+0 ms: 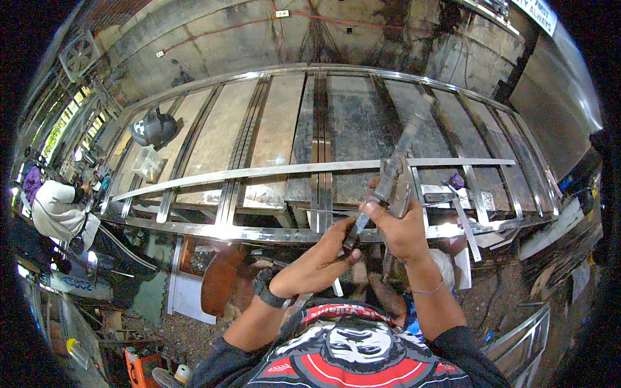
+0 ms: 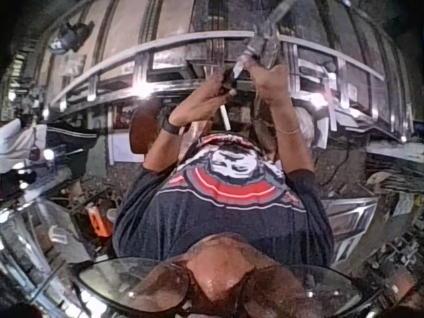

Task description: The person uses pliers to bend a thin metal strip into a stepped profile, repeatedly clamping and bending at marked intervals. The person holds the strip with one hand and operates the pliers with the other, creating a series of right-angle bends along the strip.

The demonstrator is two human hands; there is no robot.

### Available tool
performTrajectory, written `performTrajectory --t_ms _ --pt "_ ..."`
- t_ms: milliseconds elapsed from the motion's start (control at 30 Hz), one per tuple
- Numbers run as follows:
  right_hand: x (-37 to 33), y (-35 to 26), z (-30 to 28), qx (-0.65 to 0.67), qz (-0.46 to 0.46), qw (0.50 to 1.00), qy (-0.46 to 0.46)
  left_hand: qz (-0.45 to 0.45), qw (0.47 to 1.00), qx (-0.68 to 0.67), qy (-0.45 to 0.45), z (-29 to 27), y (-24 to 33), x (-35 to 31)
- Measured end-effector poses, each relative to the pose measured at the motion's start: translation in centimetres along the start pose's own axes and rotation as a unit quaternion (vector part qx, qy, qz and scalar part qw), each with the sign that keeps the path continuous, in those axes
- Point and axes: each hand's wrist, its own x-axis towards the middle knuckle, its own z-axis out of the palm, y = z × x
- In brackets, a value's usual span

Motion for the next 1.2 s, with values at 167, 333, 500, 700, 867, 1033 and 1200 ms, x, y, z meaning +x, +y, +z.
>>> performTrajectory --t_ms 167,333,500,700,867,1033,1200 --pt "0.8 -0.9 0.9 0.101 0.010 0.995 0.011 -0.073 0.991 -0.105 -0.042 -2.2 -2.0 0.3" --pt "1.1 -1.1 0.1 0.114 -0.009 0.993 -0.022 -0.058 0.988 -0.135 0.053 -0.6 -2.9 -0.4" --pt "-0.7 2.4 -1.7 0.095 0.023 0.993 -0.070 0.079 0.943 0.166 0.278 -0.9 0.8 -0.8" --pt "-4.6 7.2 -1.3 0.020 0.019 0.992 -0.120 0.072 0.928 0.263 0.254 -2.1 3.4 -1.4" --pt "-4.2 3.2 -0.6 0.236 0.060 0.956 -0.166 -0.027 0.967 0.075 0.242 -4.2 3.1 -2.8" --pt "-7.3 5.3 0.4 0.407 0.376 0.814 -0.172 -0.026 0.968 -0.036 0.246 -5.4 2.7 -2.5" --pt "-4.4 -1.7 0.5 0.200 0.356 0.910 -0.069 -0.045 0.968 -0.060 0.238 -5.7 2.4 -3.4"
